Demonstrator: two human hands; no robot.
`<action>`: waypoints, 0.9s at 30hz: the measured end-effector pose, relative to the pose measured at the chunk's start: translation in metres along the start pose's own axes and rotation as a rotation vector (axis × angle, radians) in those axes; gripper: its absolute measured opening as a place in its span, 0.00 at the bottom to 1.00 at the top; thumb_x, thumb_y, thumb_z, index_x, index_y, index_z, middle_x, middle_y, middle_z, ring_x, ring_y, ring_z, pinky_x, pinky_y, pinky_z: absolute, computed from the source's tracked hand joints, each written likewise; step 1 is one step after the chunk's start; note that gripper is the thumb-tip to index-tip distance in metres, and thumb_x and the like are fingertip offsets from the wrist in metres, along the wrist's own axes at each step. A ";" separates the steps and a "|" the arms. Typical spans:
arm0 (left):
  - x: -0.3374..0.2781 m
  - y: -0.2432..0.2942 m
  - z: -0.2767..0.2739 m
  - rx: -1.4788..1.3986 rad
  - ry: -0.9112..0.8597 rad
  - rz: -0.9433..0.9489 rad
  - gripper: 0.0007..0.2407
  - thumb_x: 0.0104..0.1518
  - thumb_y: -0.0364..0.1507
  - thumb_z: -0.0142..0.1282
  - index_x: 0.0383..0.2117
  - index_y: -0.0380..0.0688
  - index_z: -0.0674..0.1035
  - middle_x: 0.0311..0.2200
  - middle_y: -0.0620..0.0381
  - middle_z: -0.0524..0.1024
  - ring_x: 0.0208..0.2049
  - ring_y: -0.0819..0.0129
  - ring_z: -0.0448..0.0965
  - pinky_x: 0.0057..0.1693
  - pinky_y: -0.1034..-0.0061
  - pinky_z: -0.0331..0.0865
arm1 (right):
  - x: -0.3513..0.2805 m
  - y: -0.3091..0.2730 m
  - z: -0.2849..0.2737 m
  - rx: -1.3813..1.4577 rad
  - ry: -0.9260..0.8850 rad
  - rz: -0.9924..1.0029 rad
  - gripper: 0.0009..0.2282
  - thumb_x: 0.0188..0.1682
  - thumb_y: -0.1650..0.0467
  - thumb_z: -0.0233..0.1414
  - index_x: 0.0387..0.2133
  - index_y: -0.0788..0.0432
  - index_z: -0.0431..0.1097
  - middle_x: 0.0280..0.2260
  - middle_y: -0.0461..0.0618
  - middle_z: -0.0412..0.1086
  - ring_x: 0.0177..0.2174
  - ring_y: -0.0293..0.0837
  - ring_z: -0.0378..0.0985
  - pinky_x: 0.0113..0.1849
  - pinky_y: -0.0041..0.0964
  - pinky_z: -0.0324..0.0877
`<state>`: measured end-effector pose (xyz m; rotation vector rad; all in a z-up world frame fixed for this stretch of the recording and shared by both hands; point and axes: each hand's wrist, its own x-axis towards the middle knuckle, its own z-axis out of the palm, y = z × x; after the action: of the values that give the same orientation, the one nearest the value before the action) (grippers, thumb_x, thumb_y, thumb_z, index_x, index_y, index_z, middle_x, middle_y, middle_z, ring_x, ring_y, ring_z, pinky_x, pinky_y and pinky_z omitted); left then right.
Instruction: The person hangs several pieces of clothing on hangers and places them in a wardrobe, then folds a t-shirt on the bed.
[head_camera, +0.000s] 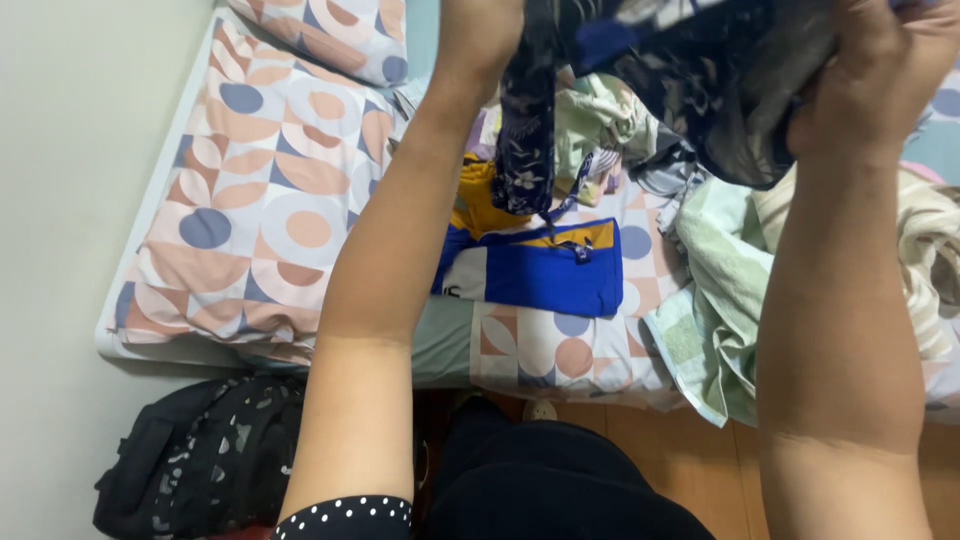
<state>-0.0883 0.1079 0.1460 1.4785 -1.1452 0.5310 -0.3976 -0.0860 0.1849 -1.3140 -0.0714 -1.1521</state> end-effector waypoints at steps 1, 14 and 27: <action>-0.007 0.021 0.003 -0.234 -0.031 -0.104 0.07 0.64 0.24 0.55 0.26 0.36 0.76 0.22 0.62 0.75 0.25 0.77 0.73 0.35 0.73 0.69 | -0.004 -0.002 -0.007 0.023 0.015 0.044 0.04 0.61 0.77 0.59 0.40 0.70 0.74 0.35 0.54 0.74 0.32 0.44 0.73 0.38 0.35 0.65; -0.071 0.080 0.039 -0.804 -0.606 -0.732 0.11 0.62 0.38 0.59 0.30 0.45 0.76 0.24 0.62 0.78 0.22 0.73 0.79 0.32 0.77 0.73 | -0.052 -0.015 -0.059 0.038 -0.017 0.362 0.06 0.65 0.73 0.60 0.41 0.62 0.70 0.38 0.49 0.73 0.37 0.42 0.77 0.45 0.37 0.74; -0.468 -0.054 0.126 -0.195 -1.331 -0.846 0.15 0.48 0.42 0.69 0.31 0.44 0.83 0.34 0.53 0.83 0.38 0.63 0.83 0.47 0.69 0.75 | -0.287 0.123 -0.159 -1.130 0.002 1.234 0.11 0.47 0.61 0.63 0.35 0.56 0.82 0.21 0.48 0.72 0.21 0.38 0.69 0.26 0.36 0.62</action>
<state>-0.2740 0.1518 -0.3024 1.9394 -1.2523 -1.2942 -0.5395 -0.0545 -0.1341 -1.8175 1.3768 -0.0093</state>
